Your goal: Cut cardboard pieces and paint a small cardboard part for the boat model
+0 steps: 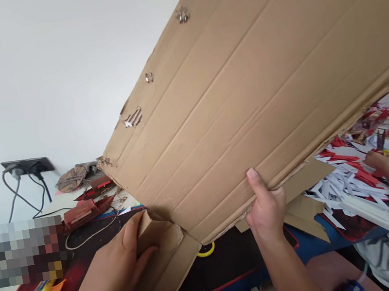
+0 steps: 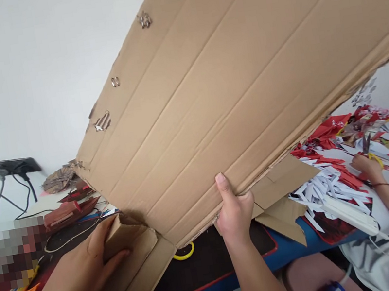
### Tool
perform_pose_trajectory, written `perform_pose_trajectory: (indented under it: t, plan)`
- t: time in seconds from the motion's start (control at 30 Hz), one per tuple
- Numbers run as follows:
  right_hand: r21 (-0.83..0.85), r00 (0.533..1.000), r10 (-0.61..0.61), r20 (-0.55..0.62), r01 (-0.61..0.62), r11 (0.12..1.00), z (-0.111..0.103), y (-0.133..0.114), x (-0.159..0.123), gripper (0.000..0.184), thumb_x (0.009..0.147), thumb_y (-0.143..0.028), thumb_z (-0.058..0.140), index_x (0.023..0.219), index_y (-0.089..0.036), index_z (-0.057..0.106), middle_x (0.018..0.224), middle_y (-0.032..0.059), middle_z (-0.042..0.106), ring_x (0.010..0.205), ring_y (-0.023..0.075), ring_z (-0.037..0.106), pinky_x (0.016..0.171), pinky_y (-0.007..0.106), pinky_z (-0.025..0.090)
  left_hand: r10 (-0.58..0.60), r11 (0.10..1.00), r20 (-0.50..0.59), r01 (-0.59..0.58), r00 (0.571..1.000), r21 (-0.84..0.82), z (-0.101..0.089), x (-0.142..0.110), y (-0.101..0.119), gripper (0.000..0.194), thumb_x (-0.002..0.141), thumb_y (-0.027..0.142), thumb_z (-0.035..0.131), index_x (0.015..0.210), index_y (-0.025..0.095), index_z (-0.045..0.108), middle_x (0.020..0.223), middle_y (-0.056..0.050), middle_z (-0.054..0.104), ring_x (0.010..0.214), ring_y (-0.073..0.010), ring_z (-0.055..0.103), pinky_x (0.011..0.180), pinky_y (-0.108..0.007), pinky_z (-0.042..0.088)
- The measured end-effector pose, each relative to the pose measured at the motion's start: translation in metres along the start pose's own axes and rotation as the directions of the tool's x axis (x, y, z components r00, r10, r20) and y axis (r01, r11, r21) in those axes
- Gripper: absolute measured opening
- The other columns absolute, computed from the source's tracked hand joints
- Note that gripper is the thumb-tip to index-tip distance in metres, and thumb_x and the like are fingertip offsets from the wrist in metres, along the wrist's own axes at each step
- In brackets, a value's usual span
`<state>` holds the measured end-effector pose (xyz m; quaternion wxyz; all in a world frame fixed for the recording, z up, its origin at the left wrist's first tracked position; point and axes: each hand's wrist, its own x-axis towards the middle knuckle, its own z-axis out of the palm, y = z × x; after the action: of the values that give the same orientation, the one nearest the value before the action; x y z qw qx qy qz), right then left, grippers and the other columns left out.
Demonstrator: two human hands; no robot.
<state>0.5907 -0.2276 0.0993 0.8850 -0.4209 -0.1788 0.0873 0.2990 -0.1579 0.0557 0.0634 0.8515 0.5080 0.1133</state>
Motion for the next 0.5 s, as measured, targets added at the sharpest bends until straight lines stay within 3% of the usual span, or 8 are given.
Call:
perform_pose_trajectory:
  t: [0.27,0.4,0.5]
  plan:
    - [-0.007,0.998,0.044,-0.055,-0.044,0.999,0.001,0.002,-0.008,0.07,0.076,-0.048,0.097,0.132,-0.01,0.079,0.116,0.016,0.087,0.114,0.037,0.081,0.101,0.052,0.068,0.106,0.991,-0.128,-0.094,0.986,0.095,0.007,0.004,0.012,0.053,0.104,0.037,0.037,0.143,0.012,0.063,0.129,-0.025,0.08,0.113,-0.0403,0.082,0.093,-0.051,0.066]
    - [0.018,0.995,0.088,-0.039,-0.087,0.996,-0.004,-0.001,-0.004,0.072,0.075,-0.048,0.096,0.134,-0.013,0.078,0.119,0.0151,0.087,0.121,0.0376,0.08,0.1,0.052,0.07,0.04,0.999,-0.062,-0.039,0.997,0.007,0.005,0.01,0.003,0.057,0.104,0.047,0.041,0.146,0.017,0.062,0.128,-0.021,0.082,0.114,-0.0404,0.081,0.096,-0.048,0.063]
    - [0.022,0.995,0.1,-0.013,-0.1,0.995,-0.005,0.004,-0.001,0.07,0.073,-0.05,0.096,0.13,-0.013,0.08,0.116,0.0155,0.088,0.118,0.0374,0.081,0.101,0.053,0.069,-0.035,0.995,0.034,0.038,0.999,-0.089,-0.009,0.024,-0.017,0.069,0.096,0.058,0.055,0.153,0.02,0.058,0.121,-0.016,0.086,0.107,-0.0408,0.083,0.09,-0.045,0.062]
